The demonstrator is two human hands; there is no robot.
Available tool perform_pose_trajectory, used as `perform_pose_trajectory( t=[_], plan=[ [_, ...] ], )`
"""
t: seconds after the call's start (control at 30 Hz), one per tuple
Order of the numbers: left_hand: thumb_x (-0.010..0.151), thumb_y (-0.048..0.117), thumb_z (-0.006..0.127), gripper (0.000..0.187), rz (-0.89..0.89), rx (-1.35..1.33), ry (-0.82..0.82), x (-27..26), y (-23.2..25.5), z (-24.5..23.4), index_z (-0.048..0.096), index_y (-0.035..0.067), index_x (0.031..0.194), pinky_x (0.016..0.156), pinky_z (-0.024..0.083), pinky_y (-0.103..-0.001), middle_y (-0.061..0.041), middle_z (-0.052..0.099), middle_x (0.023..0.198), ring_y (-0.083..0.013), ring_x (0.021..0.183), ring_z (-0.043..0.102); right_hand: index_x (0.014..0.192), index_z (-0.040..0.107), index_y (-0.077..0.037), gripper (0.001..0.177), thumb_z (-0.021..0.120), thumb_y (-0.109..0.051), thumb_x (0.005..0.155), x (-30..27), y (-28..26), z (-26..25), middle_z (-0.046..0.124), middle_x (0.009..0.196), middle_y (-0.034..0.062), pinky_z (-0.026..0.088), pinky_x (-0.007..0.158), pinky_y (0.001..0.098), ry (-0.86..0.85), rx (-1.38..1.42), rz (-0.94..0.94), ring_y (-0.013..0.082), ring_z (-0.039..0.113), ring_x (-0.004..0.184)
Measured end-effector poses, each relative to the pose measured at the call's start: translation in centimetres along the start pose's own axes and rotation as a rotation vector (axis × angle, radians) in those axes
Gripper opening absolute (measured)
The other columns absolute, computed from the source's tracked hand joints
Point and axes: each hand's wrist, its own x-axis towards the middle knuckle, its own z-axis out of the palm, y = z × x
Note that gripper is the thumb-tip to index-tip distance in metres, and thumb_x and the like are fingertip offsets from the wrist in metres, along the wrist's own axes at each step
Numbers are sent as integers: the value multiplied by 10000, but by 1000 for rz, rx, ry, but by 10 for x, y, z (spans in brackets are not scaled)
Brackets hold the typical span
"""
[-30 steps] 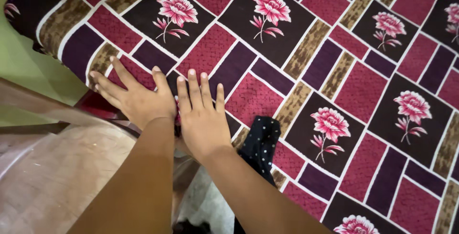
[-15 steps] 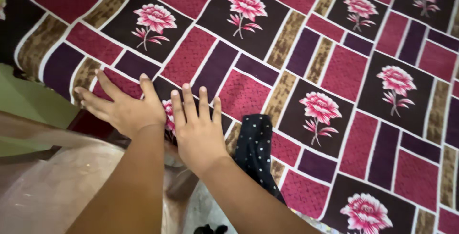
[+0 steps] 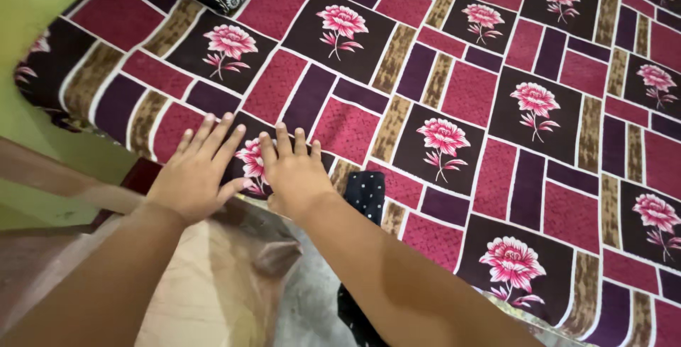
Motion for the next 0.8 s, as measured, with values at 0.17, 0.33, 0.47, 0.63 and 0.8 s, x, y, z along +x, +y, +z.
perform_pose_trajectory(
  t=[0.17,0.33,0.47,0.63,0.8],
  plan=[
    [682,520,807,1085,133,21,-196,27,-10,-23,334,111,1570,1164,311,-492,-183,312,1600,-397,1464,298,1399,464,-34,664,717,-249,823,7,-2,12,441,1431,300,497,911,699,105,-181,-116,668,489,1224],
    [727,482,795,1069,185,191,-233,28,-6,-15,291,126,1600,1115,367,-539,-210,262,1662,-444,1449,306,1317,541,-21,462,624,-227,912,12,10,35,551,1315,272,573,790,675,291,-311,-202,654,617,1064],
    [746,520,782,1043,153,374,-246,26,4,-1,295,151,1591,1106,372,-590,-234,251,1654,-502,1426,312,1354,541,-31,493,618,-252,920,5,4,48,559,1324,262,565,819,670,450,-321,-150,625,635,1072],
    [745,508,781,991,86,431,-261,26,9,3,313,176,1552,1144,362,-565,-190,275,1618,-460,1458,334,1536,383,-37,785,653,-338,863,-23,11,35,438,1513,231,354,1145,574,362,-62,-144,530,441,1366],
    [805,354,769,884,-140,420,-309,31,49,-21,335,194,1558,1155,317,-581,-159,269,1644,-451,1488,291,1583,290,-66,950,688,-507,842,-48,32,13,282,1649,195,185,1245,507,214,235,-249,408,221,1531]
  ],
)
